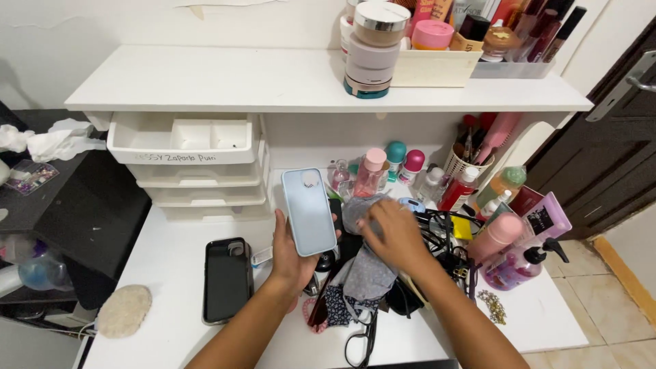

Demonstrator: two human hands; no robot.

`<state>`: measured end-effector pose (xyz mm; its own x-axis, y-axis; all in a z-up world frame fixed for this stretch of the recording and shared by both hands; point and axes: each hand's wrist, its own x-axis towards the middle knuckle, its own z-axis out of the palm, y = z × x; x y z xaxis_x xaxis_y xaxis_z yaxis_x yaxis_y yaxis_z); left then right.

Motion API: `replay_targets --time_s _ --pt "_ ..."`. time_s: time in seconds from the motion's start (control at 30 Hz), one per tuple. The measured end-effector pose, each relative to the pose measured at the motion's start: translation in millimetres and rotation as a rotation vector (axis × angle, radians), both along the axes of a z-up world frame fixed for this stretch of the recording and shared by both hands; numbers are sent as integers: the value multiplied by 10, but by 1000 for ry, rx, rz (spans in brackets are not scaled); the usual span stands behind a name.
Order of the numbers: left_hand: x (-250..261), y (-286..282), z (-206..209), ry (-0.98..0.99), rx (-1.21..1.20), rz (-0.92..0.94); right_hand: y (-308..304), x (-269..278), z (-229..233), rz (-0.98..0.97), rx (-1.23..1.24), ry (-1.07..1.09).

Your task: Cleaning several different phone cases with a cloth on a vanity desk.

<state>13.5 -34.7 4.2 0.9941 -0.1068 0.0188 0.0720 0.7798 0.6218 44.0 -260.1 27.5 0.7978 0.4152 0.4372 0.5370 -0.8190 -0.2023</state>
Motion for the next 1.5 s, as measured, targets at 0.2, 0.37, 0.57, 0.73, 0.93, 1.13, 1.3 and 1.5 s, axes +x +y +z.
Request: replay_targets --time_s 0.2,0.37,0.57,0.73,0.93,1.13,1.3,1.5 --pt "11 -195 -33 -87 -3 -106 -74 38 179 -239 -352 229" --pt "46 -219 -335 -146 -82 -175 -413 407 -523 17 263 351" --pt "62 -329 -656 -10 34 -243 -440 255 -533 216 1081 349" --pt "-41 -459 -895 -53 204 -356 -42 -23 -671 293 949 312" --pt "-87 -477 -805 -228 282 -325 178 -250 -976 281 355 -167" --pt "46 -334 -924 154 11 -309 362 -418 -490 417 215 -198" --pt "41 -280 -584 17 -85 -299 323 -474 -596 549 362 -163" --pt "7 -323 -1007 58 4 -318 226 -395 -608 555 374 -113"
